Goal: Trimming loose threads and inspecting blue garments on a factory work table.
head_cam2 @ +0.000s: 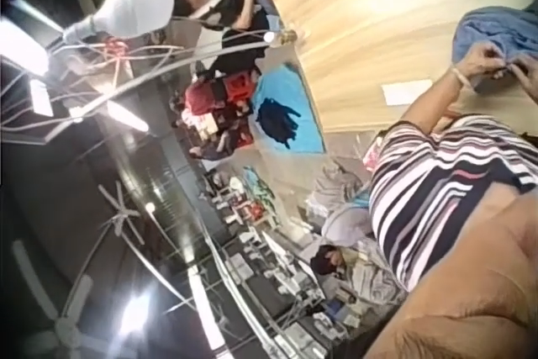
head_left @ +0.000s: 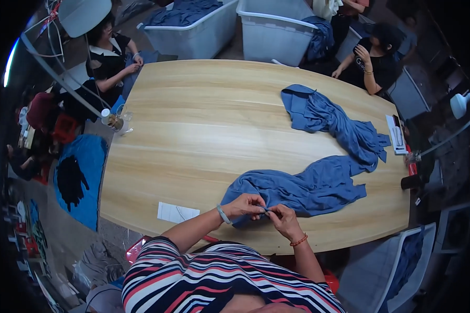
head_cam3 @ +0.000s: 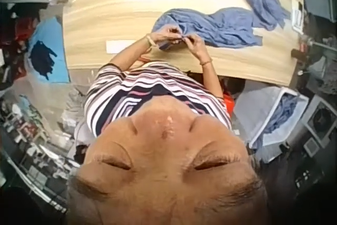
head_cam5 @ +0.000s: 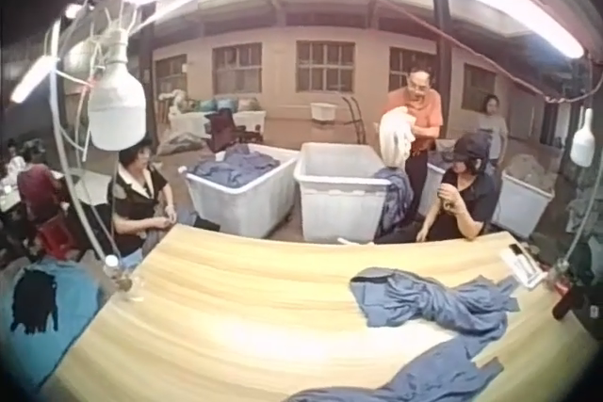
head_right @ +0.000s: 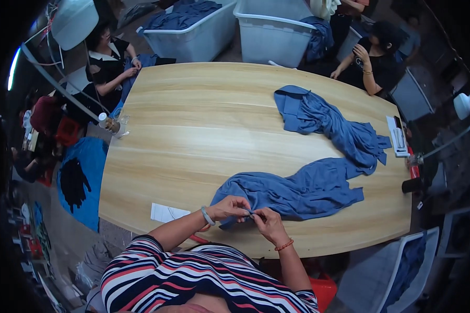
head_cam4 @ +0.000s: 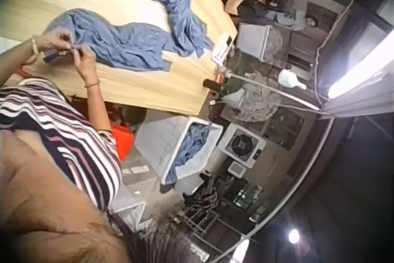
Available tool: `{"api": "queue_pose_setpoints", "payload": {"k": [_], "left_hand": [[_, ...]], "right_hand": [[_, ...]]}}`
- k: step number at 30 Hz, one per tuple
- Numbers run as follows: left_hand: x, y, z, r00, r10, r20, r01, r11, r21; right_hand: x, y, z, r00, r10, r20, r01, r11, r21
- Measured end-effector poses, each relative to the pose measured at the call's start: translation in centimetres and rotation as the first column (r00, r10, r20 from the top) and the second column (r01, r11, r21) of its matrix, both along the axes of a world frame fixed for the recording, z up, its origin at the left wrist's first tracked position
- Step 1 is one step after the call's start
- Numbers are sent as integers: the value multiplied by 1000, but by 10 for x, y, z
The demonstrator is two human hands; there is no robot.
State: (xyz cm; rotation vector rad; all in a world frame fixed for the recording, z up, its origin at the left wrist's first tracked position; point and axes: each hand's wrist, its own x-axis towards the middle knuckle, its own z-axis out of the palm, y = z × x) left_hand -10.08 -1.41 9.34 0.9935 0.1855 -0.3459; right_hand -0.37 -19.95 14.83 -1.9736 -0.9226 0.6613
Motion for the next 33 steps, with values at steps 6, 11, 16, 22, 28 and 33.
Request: {"api": "queue_pose_setpoints", "payload": {"k": [6,11,16,22,28,33], "left_hand": [[-5,2,1,998,26,-56,-27,1000,-14],[-2,-3,1,994,112,15,-113,992,49],[4,-19,-6,963,149,223,-213,929,301],[-13,-34,7,876,269,399,-474,624,621],[-15,-42,15,900,371,227,-427,651,628],[-7,-30,14,888,192,417,-459,365,810]], "right_hand": [[3,6,-1,997,59,-55,-57,998,33],[1,8,1,996,-12,-89,11,1000,-20],[-9,-1,-12,992,-121,22,122,992,-16],[-23,12,-18,964,-246,99,245,969,21],[-17,15,-17,942,-211,260,212,977,26],[-7,12,-3,988,-78,137,67,994,83]]}}
